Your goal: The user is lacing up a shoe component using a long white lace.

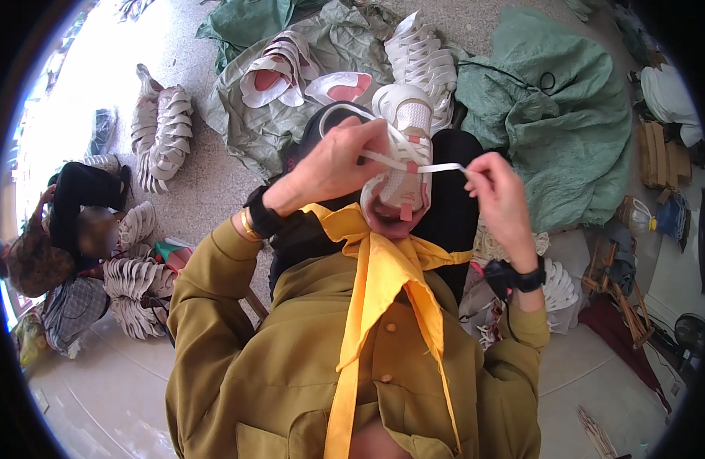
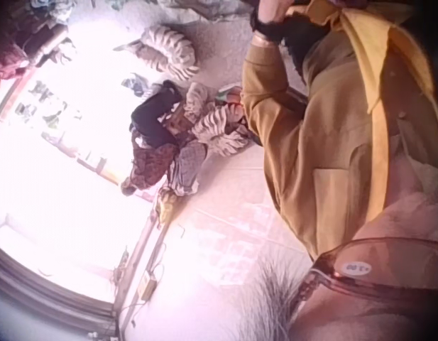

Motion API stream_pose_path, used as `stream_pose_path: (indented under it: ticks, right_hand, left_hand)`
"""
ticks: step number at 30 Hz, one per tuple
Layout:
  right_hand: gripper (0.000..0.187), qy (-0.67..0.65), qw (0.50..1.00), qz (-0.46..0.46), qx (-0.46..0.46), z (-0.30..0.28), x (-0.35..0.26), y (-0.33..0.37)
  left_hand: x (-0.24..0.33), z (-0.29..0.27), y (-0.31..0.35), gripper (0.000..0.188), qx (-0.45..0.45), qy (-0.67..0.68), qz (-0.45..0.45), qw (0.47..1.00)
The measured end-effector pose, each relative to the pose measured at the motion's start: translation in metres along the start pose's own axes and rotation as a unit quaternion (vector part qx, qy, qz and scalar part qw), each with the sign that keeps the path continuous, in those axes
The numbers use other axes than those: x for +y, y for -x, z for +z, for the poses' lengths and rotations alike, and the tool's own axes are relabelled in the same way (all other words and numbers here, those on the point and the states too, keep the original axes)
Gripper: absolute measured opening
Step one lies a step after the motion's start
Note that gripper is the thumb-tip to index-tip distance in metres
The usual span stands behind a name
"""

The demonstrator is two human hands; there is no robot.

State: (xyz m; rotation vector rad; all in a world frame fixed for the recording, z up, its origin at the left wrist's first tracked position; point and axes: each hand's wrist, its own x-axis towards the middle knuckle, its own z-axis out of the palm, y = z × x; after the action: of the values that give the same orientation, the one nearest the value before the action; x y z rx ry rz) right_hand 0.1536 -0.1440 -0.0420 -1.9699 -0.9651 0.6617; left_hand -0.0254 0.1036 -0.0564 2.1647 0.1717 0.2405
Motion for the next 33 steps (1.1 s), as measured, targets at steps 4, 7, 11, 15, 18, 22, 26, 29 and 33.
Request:
stream_pose_path:
  ticks: [4, 7, 11, 15, 18, 22, 26, 29, 33]
  right_hand:
    - [0.015, -0.31, 0.947, 0.04, 0.073, -0.037, 0.011, 0.018]
    - [0.019, -0.459, 0.882, 0.012, 0.111, -0.054, 0.009, 0.027]
    - [0.022, -0.547, 0.824, 0.011, 0.146, -0.056, 0.015, 0.035]
    - [0.021, -0.604, 0.781, -0.056, 0.149, -0.083, 0.05, 0.039]
    - [0.021, -0.599, 0.768, -0.064, 0.215, -0.136, 0.108, 0.063]
    - [0.02, -0.543, 0.773, -0.031, 0.327, -0.186, 0.178, 0.105]
    - [0.029, -0.34, 0.847, 0.072, 0.401, -0.159, 0.162, 0.1]
    - [0.031, -0.207, 0.9, 0.107, 0.368, -0.109, 0.112, 0.073]
    - [0.024, -0.175, 0.955, 0.088, 0.221, -0.057, 0.076, 0.038]
  left_hand:
    - [0.003, -0.024, -0.002, 0.016, 0.048, -0.065, 0.04, 0.996]
    - [0.015, -0.037, -0.005, 0.014, 0.103, -0.055, 0.02, 0.993]
    - [0.025, -0.029, -0.01, 0.013, 0.168, -0.059, 0.05, 0.983]
    - [0.031, -0.012, -0.009, 0.016, 0.117, -0.066, 0.074, 0.988]
    - [0.03, -0.005, -0.007, 0.021, 0.025, -0.041, 0.083, 0.995]
    - [0.009, 0.01, -0.015, 0.027, 0.064, -0.024, 0.097, 0.993]
    - [0.001, 0.012, -0.02, 0.02, 0.034, -0.066, 0.086, 0.994]
    - [-0.004, 0.007, -0.023, 0.016, 0.005, -0.084, 0.111, 0.99]
    - [0.007, -0.006, -0.02, 0.015, -0.03, -0.023, 0.093, 0.995]
